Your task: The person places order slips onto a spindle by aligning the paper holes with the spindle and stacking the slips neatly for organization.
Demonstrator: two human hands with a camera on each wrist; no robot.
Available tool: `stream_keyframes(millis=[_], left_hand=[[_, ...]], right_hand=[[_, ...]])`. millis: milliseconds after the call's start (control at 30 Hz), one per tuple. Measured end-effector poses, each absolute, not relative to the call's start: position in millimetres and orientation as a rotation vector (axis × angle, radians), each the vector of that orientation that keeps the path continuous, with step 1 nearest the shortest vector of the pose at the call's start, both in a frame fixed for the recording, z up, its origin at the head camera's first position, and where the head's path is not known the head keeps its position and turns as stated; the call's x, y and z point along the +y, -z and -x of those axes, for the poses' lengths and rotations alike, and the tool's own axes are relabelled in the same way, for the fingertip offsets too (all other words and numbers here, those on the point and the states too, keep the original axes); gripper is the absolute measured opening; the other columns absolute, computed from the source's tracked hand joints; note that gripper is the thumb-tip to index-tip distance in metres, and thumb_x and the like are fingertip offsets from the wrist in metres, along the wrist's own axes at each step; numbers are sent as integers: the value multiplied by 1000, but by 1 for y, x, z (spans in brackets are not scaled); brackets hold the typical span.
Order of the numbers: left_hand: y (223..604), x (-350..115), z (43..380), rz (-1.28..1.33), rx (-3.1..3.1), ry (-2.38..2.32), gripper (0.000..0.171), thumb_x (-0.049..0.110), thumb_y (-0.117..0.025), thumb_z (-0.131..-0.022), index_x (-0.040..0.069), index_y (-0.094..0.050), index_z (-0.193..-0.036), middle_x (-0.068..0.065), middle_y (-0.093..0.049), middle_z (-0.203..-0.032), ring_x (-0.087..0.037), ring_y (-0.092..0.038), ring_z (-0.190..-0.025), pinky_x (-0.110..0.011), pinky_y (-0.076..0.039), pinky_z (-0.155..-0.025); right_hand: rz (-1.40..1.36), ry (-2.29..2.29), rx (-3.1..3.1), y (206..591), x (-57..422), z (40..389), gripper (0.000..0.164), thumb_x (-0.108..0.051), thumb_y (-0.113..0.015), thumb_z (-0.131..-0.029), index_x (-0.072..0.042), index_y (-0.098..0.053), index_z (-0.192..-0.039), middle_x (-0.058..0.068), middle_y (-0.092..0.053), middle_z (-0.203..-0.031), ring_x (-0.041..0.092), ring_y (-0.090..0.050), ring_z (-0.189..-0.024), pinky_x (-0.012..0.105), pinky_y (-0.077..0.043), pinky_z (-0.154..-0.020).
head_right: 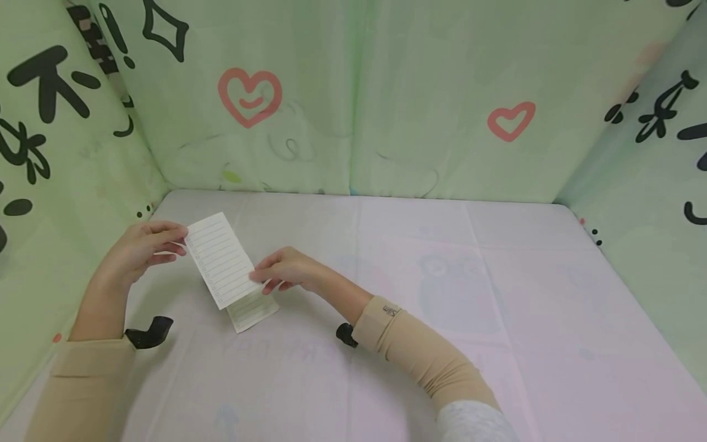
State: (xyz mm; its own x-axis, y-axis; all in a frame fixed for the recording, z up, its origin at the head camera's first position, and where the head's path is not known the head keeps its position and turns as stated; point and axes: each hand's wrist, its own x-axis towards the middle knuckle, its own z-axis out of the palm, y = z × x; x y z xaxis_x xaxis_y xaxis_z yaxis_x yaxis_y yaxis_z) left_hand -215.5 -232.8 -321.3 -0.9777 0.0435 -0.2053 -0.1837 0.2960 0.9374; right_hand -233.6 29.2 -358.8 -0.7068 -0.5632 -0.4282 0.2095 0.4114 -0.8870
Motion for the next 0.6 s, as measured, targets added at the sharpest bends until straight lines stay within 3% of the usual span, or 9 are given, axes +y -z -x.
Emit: stream_keyframes(millis=[400,600], left_hand=[[323,-235,216,159,2266,-1858,4,22,-59,-90,20,-59,-86,12,-62,-73,-5,-60,-66,-19,-49,-65],[326,-235,216,166,2218,-1891,4,22,-59,-90,19,-59,-86,12,-61,-74,-5,-61,-66,-19,-49,-65]], right_hand=[[304,1347,1944,359,29,233,20,-20,-65,-85,-3,-66,-96,-2,-60,-72,12,-60,-65,22,-41,-60],[294,1342,1947,359,28,233,20,-20,-66,-85,-3,-66,-97,-2,-60,-71,12,-60,-64,22,-41,-60]])
